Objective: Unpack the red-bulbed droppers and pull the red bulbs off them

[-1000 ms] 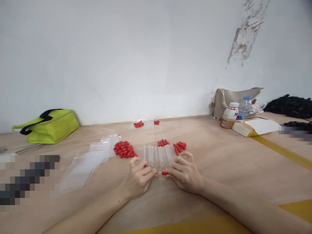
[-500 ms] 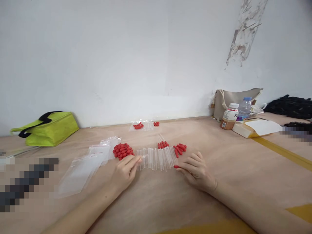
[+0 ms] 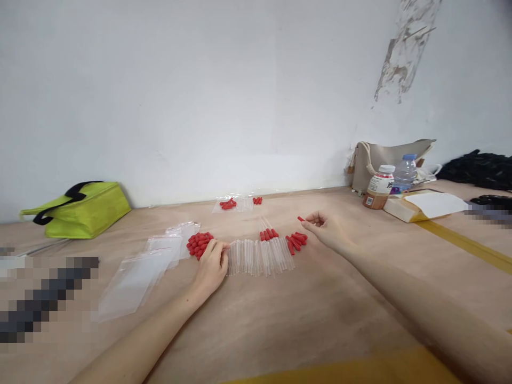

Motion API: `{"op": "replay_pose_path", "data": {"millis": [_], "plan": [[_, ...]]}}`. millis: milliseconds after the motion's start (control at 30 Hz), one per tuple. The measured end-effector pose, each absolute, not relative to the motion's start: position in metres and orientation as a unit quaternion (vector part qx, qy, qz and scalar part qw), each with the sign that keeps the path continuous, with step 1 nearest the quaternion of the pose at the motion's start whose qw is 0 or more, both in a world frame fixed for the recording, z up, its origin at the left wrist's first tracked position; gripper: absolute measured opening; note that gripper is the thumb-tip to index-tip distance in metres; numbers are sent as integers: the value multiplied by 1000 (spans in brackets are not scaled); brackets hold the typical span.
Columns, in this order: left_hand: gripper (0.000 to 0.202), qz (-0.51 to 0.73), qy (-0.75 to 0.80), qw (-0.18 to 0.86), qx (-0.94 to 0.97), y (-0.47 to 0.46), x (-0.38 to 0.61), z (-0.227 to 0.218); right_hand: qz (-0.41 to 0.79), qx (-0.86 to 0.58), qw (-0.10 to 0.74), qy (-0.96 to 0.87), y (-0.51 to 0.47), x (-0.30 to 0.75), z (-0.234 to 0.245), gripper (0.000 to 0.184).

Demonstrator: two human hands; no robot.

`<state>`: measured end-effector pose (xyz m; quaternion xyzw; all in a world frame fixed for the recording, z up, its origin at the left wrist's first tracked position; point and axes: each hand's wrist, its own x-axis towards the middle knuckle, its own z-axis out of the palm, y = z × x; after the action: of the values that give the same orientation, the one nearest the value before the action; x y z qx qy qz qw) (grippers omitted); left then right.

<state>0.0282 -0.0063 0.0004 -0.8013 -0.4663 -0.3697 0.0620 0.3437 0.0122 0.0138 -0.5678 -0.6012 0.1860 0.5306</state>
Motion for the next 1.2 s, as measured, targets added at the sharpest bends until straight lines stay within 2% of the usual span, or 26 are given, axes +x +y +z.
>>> {"op": "replay_pose_path", "data": {"millis": [167,333,533,667,800,1067,1200], "plan": [[20,-355,-447,50,-819,-8,29,-1,165,-571,533,-602,25,345,5,27],[24,-330,-443,38,-833,-14,31,0,173,-580,452,-655,11,339,-3,25],[28,-310,-458,30,-832,-17,33,1,32,-552,402,-730,1,331,0,16],[29,-308,-459,26,-833,-18,33,1,-5,-568,373,-733,0,329,-1,14],[33,-303,-467,13,-830,-19,34,2,-3,-565,375,-735,-1,332,-1,17],[44,-283,-463,-8,-840,-22,27,2,27,-586,453,-671,6,337,-5,18],[64,-235,-424,-22,-875,-24,18,8,66,-639,372,-670,6,330,13,19]]}}
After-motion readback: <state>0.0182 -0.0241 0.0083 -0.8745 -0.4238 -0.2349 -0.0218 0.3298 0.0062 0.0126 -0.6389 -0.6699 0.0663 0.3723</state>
